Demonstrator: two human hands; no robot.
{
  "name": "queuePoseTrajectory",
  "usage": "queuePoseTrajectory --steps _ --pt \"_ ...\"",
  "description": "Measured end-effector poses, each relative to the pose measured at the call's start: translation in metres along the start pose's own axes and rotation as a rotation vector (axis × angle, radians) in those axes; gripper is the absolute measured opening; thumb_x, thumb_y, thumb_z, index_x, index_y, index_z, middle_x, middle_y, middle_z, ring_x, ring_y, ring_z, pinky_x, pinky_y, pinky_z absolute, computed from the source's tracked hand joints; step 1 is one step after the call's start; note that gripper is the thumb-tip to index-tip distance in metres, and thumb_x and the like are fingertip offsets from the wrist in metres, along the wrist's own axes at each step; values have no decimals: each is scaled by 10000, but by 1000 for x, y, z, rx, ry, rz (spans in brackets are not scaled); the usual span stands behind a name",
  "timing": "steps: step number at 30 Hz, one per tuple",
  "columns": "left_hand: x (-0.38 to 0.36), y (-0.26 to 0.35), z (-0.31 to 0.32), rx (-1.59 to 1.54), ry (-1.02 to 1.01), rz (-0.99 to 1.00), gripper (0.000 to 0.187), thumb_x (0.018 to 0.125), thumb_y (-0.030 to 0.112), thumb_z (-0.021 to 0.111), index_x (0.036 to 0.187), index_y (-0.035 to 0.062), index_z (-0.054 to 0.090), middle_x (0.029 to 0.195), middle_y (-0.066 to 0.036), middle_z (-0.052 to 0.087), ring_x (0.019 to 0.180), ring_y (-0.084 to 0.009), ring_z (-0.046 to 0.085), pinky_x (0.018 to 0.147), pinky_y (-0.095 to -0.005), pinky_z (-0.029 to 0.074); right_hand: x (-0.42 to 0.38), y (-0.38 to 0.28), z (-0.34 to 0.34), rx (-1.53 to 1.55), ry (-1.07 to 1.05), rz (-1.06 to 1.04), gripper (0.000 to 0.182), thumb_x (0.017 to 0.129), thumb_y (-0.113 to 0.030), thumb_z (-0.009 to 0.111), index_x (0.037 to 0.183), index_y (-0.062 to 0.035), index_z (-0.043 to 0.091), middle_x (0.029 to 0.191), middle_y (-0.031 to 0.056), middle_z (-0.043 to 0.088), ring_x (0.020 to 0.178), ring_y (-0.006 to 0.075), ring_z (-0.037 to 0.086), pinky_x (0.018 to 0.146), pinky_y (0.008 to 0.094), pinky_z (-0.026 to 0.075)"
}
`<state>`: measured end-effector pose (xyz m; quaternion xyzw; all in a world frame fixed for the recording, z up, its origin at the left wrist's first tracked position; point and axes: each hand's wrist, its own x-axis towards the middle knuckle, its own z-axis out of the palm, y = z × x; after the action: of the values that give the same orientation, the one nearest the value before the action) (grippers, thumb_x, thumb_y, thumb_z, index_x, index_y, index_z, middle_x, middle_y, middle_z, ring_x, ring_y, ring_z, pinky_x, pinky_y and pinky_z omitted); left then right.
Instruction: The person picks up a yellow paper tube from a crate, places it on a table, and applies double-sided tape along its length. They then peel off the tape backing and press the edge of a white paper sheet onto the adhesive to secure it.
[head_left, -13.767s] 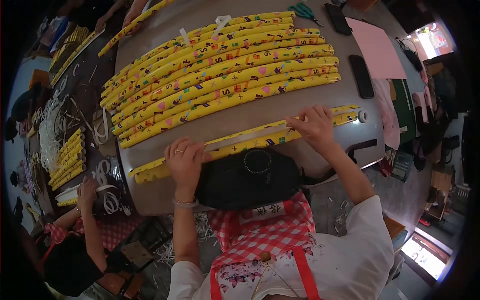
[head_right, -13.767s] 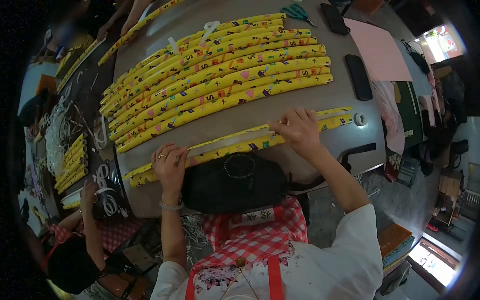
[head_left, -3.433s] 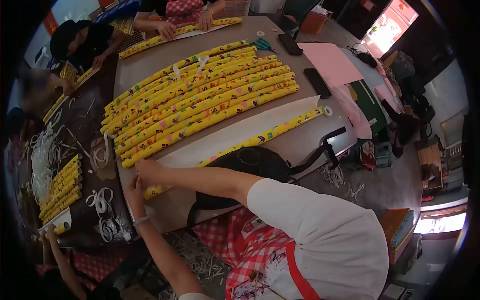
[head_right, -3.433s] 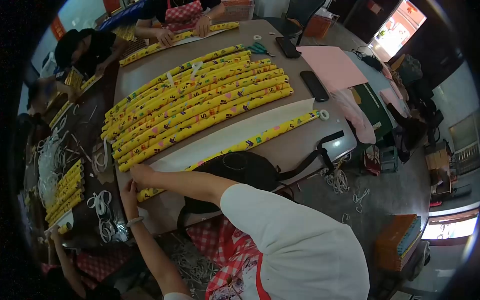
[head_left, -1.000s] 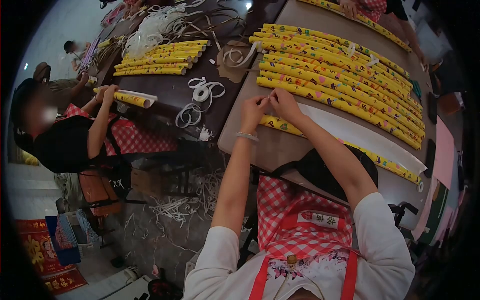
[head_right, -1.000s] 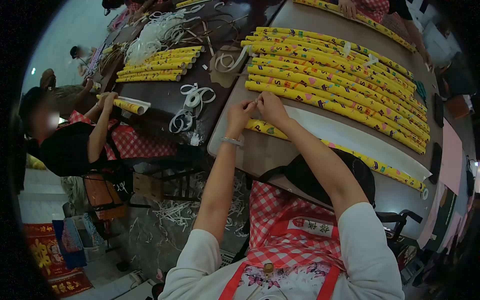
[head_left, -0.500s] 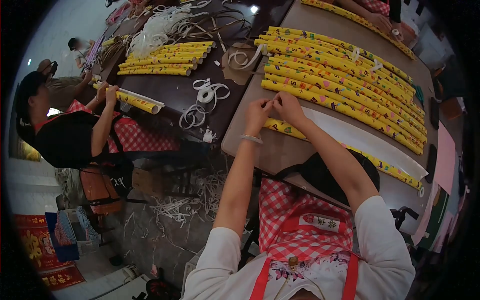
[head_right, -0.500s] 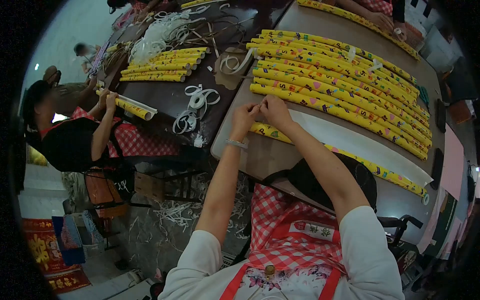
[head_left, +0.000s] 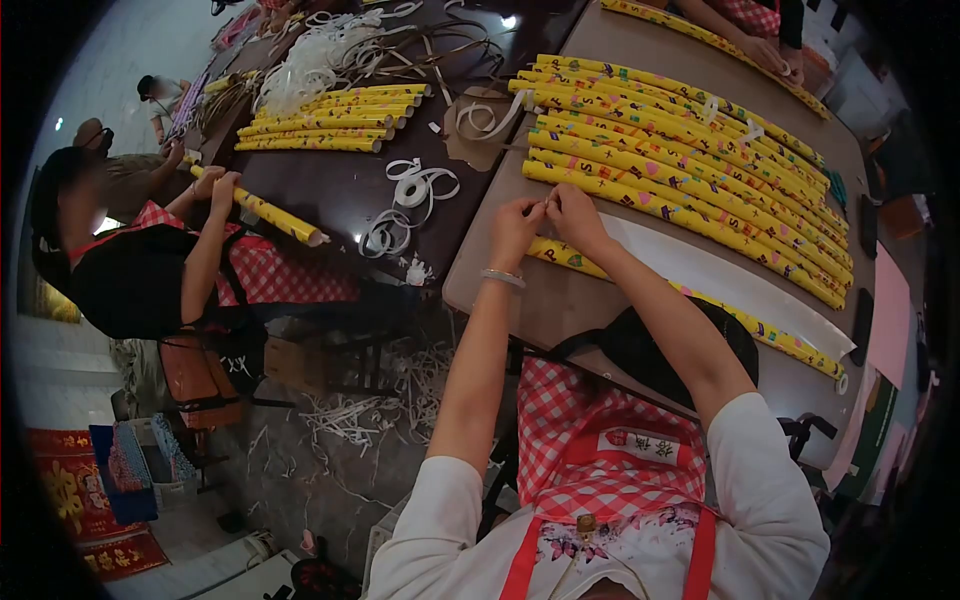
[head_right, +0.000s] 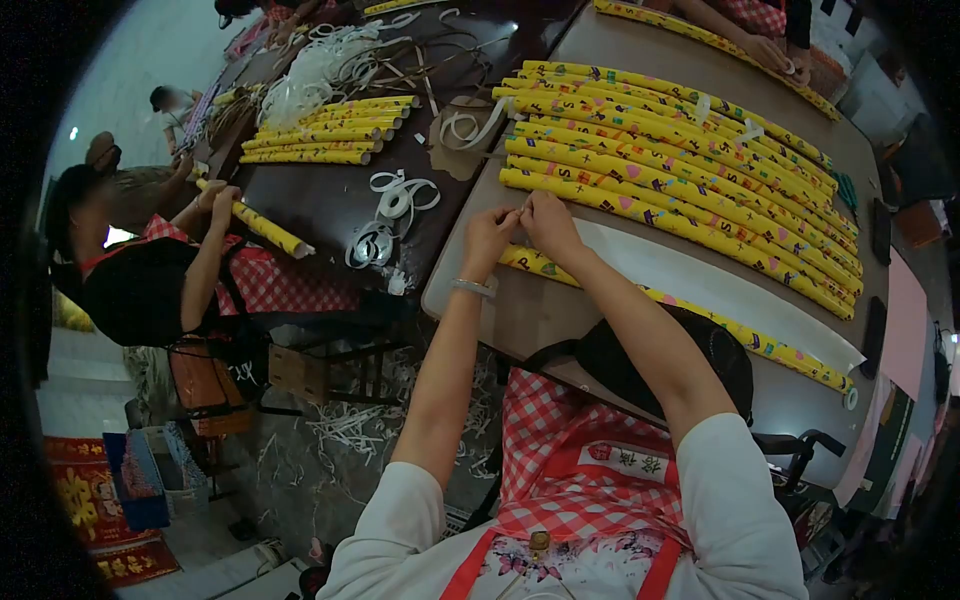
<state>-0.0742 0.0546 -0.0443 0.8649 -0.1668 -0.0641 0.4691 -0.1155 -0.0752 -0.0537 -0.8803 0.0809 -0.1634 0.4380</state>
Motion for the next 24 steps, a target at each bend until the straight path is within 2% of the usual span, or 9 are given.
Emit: queuePoseTrajectory --steps 12,22,24 --pt "2 1 -1 12 -17 -25 262 841 246 634 951 16 695 784 -109 693 701 -193 667 630 -304 492 -2 -8 -4 28 -22 20 119 811 -85 566 832 2 487 830 179 529 832 364 526 738 438 430" --pt "0 3 -1 24 -20 -13 276 853 259 632 962 12 688 782 -113 688 689 -204 655 629 -304 484 -2 -3 -8 39 -61 2 90 850 -88 538 864 -4 507 852 159 534 857 344 531 762 421 433" --pt "1 -3 -1 -14 -44 43 273 862 244 625 983 6 679 802 -123 686 703 -196 650 638 -305 481 -2 -2 -9 50 -59 -24 91 850 -91 541 877 -7 520 851 155 538 848 336 537 755 415 437"
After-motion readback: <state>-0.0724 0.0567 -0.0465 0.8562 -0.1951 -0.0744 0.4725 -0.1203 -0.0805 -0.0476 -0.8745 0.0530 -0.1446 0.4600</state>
